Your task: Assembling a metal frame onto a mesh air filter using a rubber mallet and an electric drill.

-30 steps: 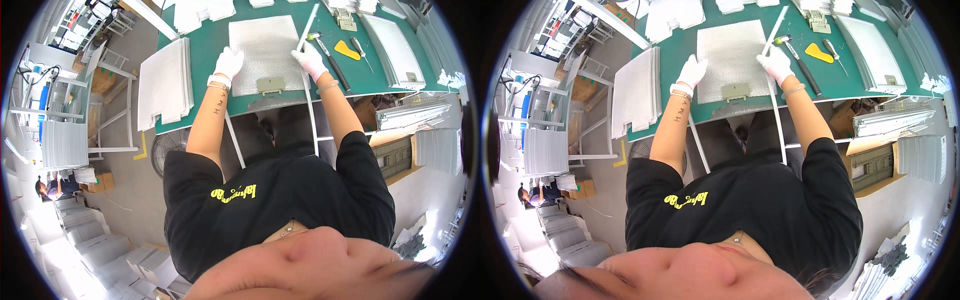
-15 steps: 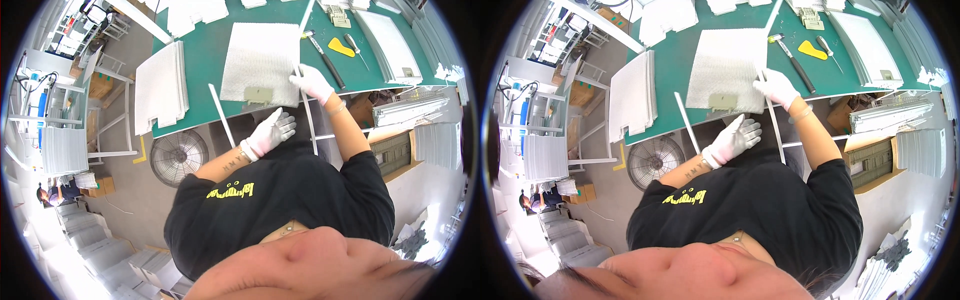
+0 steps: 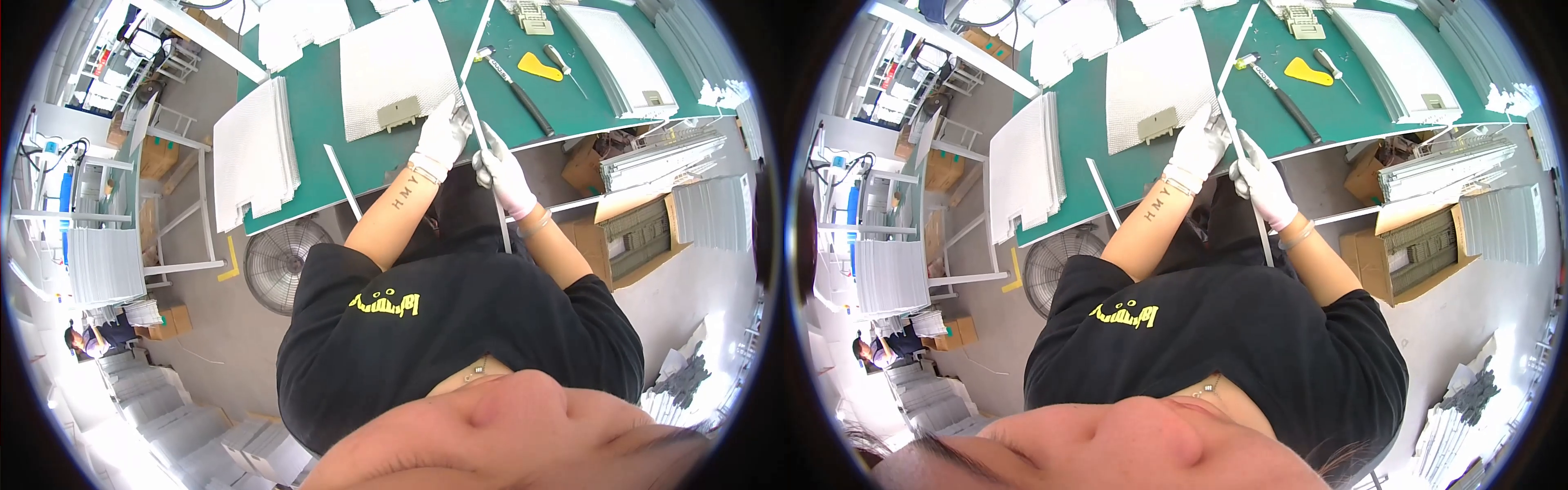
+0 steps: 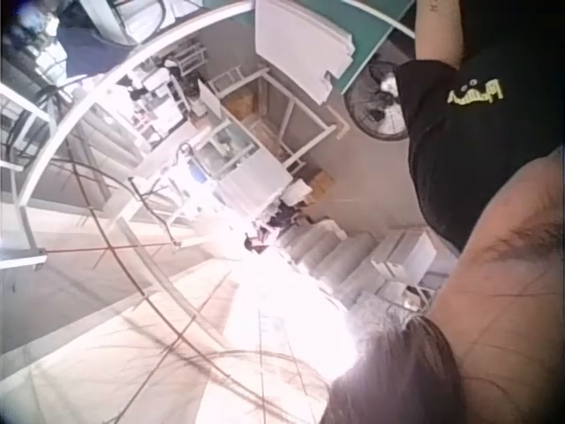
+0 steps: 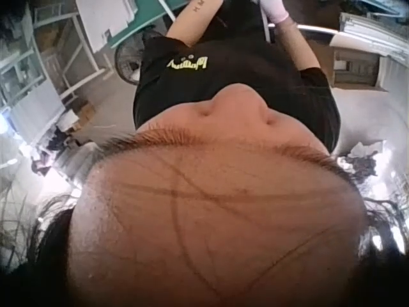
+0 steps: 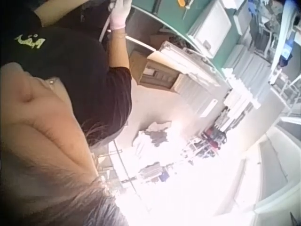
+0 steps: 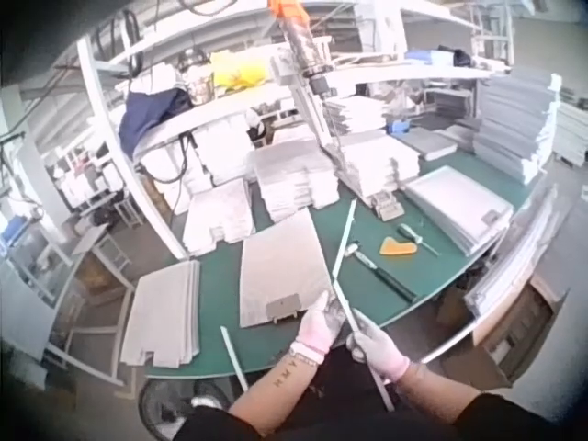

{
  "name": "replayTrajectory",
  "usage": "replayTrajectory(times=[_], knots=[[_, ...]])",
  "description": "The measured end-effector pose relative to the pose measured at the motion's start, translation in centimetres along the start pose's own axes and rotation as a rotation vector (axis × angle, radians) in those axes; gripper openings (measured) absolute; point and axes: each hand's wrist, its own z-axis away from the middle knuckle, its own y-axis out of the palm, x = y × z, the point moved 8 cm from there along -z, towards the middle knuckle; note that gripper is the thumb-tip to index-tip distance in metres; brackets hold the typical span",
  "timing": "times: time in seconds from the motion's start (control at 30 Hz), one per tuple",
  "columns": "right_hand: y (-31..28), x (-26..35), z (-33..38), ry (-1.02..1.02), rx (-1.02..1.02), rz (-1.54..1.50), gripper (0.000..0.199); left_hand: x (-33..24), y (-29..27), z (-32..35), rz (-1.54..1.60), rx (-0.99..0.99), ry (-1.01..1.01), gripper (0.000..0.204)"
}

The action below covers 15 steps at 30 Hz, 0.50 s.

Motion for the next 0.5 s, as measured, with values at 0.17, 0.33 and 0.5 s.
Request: replayTrajectory(times=[0.17, 0.33, 0.5], knots=[[-0.2, 0.2, -0.2, 0.009, -0.003, -0.07, 0.067, 0.5, 2.5, 0.5, -0.094, 0.03, 0.072, 0.019], [0.0, 0.3, 0.5, 0.047, -0.052, -0.003, 0.064, 0.3, 3.0, 0.7, -0.142, 0.059, 0.11, 0.021], [-0.7, 0.0, 0.6, -0.033, -0.197, 0.298, 0.06, 0.2, 2.6, 0.0, -0.212, -0.001, 0.163, 0.026]])
